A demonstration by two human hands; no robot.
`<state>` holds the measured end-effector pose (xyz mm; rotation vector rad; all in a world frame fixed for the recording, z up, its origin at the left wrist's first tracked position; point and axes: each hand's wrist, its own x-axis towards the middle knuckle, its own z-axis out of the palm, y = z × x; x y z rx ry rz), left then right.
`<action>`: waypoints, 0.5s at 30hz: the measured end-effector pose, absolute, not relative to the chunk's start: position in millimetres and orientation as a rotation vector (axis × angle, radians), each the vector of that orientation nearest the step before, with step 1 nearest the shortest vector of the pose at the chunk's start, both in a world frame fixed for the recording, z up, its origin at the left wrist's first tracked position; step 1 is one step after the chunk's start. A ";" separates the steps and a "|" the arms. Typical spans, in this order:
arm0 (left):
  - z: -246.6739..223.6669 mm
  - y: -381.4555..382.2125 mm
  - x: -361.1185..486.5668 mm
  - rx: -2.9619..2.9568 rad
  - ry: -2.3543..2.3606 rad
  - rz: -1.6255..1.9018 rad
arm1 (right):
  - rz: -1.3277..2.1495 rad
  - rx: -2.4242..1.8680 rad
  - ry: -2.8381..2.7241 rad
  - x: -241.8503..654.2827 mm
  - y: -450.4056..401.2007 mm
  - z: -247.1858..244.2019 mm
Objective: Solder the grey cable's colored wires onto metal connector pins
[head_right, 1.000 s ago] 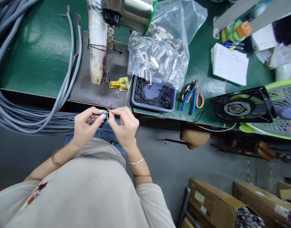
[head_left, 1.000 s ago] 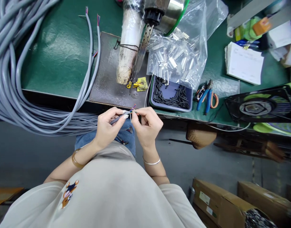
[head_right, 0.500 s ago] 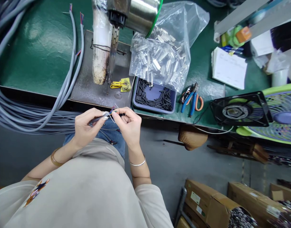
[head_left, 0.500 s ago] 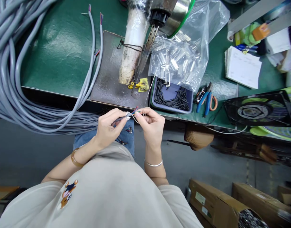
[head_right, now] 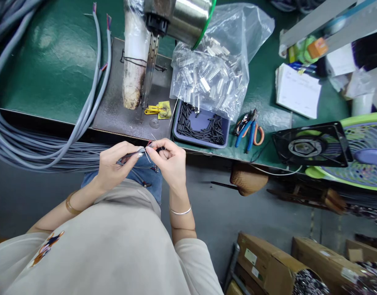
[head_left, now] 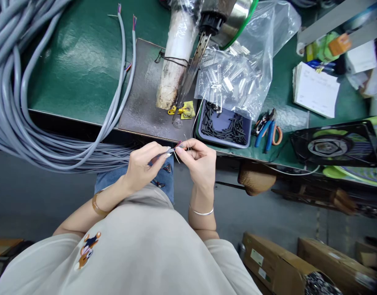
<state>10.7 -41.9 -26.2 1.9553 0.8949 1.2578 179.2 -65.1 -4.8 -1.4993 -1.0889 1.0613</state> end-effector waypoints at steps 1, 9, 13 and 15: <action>-25.8 -42.4 11.0 1.950 0.899 1.248 | 1.039 -1.496 -1.119 178.8 -65.3 -4.6; -14.9 -38.2 12.4 1.168 0.838 0.890 | 0.481 -1.403 -1.438 166.4 -69.0 -11.7; -16.7 -34.1 11.1 0.960 0.761 0.873 | 0.744 -1.427 -1.253 165.5 -68.4 -14.4; -18.9 -33.5 11.2 0.957 0.771 0.898 | 0.858 -1.416 -1.169 166.4 -67.4 -14.5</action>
